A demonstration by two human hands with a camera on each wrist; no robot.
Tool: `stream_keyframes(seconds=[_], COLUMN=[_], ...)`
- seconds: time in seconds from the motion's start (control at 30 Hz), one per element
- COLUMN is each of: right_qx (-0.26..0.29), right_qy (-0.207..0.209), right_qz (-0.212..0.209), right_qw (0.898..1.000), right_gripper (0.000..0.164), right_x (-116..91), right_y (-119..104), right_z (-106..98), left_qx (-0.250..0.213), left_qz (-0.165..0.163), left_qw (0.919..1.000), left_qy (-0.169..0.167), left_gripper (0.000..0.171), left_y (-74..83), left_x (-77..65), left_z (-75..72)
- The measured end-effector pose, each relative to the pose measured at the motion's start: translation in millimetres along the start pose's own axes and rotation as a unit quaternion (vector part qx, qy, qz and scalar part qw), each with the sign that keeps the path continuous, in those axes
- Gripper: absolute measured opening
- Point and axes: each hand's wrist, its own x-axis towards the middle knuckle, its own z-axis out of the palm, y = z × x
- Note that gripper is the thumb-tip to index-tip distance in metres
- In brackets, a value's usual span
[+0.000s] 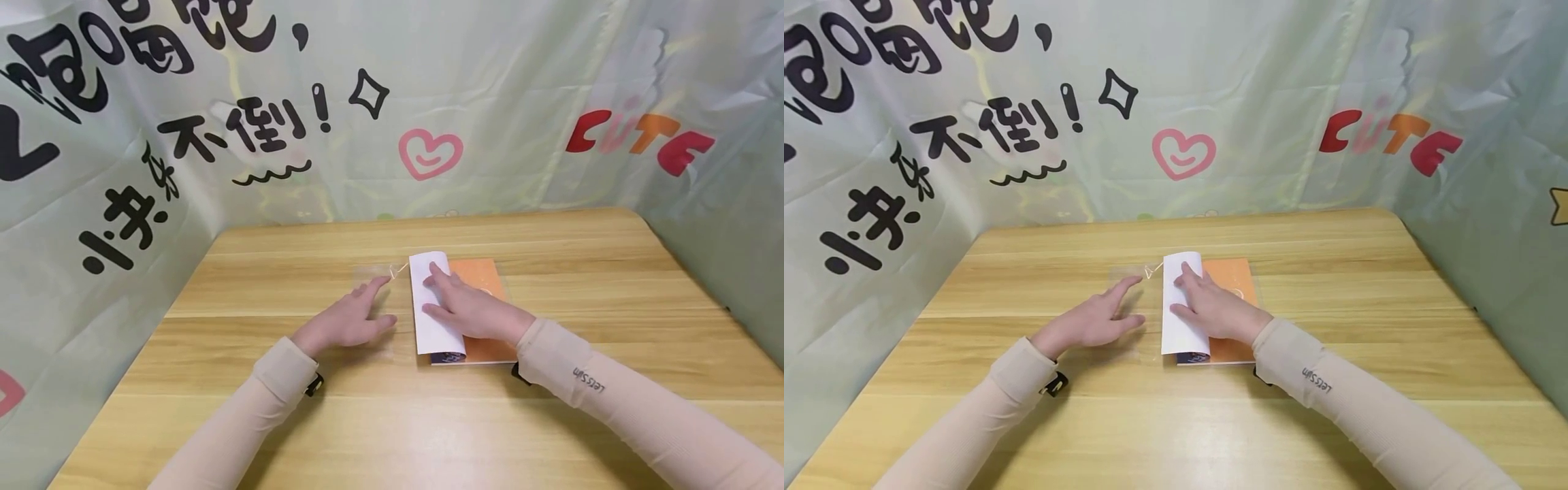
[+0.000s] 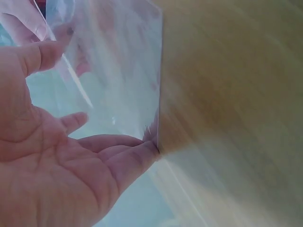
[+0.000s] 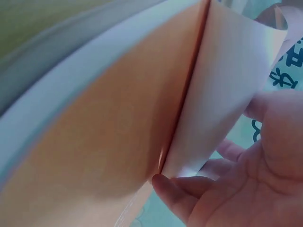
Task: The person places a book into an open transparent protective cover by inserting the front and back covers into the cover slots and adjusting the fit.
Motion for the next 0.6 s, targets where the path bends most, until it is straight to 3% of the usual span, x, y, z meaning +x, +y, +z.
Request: stream_keyframes(seconds=[0.13, 0.33, 0.6], right_qx=[-0.008, -0.024, -0.072], right_qy=[-0.017, -0.032, -0.026], right_qz=[0.005, 0.009, -0.003], right_qw=[1.000, 0.999, 0.997], right_gripper=[0.060, 0.063, 0.061], right_x=[-1.9, -4.9, 2.2], right_y=[-0.7, -2.3, -9.5], right_z=[2.7, 5.2, 11.6], left_qx=[0.001, -0.001, 0.002], left_qz=[0.003, 0.005, 0.007], left_qw=[1.0000, 0.9999, 0.9997], left_qy=[-0.005, -0.012, -0.025], left_gripper=[0.076, 0.076, 0.075], left_y=[-1.0, -1.9, -2.9], left_x=[-0.3, -0.8, -1.3], left_z=[0.1, -1.0, -2.0])
